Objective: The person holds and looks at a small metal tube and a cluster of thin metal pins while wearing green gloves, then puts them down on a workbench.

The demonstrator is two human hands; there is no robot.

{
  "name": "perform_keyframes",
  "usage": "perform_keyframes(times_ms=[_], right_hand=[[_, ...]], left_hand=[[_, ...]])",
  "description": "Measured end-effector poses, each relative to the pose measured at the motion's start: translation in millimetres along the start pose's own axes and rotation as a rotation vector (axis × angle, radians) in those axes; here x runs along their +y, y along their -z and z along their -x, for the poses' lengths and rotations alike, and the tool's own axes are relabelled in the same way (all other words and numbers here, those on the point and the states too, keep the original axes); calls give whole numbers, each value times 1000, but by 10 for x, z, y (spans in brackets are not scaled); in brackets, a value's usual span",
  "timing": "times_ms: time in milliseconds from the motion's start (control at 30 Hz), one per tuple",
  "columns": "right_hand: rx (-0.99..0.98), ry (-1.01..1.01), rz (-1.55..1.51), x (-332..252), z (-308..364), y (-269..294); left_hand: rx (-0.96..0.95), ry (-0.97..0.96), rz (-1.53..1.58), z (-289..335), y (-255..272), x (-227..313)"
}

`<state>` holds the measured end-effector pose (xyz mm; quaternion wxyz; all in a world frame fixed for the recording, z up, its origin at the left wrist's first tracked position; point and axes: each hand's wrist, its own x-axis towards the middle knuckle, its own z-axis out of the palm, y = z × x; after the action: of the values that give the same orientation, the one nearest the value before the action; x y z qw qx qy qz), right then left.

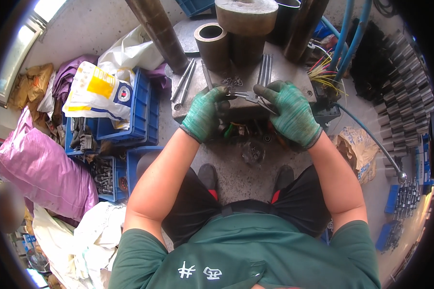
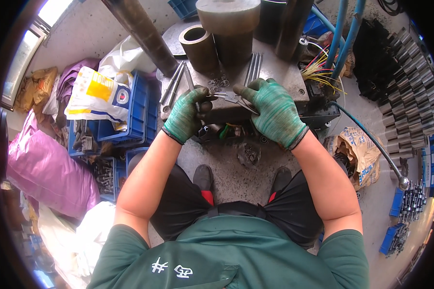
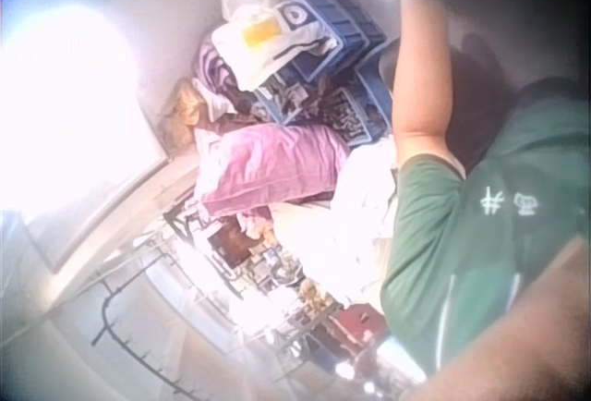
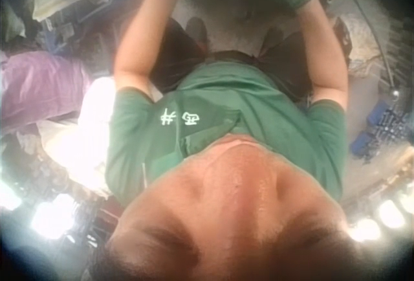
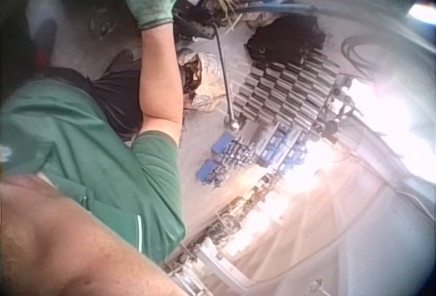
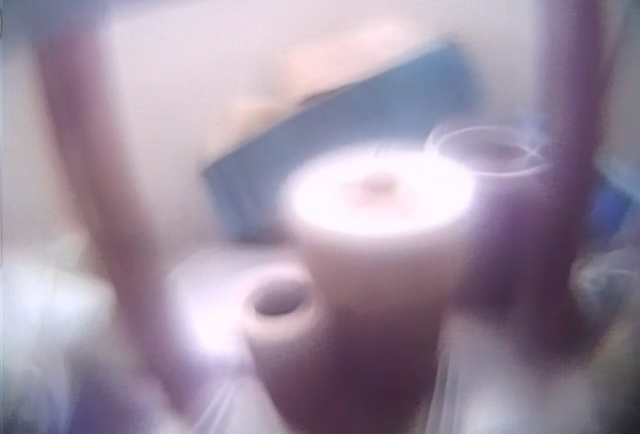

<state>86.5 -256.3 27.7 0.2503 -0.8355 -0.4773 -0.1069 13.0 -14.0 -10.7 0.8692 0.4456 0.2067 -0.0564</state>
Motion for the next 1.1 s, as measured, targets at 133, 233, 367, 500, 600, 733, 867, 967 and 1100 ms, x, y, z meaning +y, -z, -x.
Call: perform_keyframes(times_ms=[133, 233, 367, 500, 600, 733, 867, 967, 1100], right_hand=[[2, 13, 25, 6, -6, -23], [-9, 11, 21, 7, -8, -29], [-19, 14, 47, -8, -23, -22], [26, 53, 32, -10, -20, -11], [-24, 5, 21, -25, -18, 31], [-66, -263, -287, 65, 5, 63], [-21, -329, -332, 116, -16, 158], [-25, -355, -341, 105, -34, 203], [-102, -360, -313, 108, -38, 257]], left_hand=[[-19, 18, 0, -18, 27, -18], [-29, -16, -24, -15, 30, -18], [-67, -55, -74, 8, 18, -4], [-30, -114, -179, 27, -1, -15], [-112, -136, -288, 61, 22, 33], [-41, -313, -433, 125, -43, 60], [13, -340, -528, 39, 55, -8], [40, -397, -621, 12, 94, -62], [33, -495, -679, 36, 76, -83]])
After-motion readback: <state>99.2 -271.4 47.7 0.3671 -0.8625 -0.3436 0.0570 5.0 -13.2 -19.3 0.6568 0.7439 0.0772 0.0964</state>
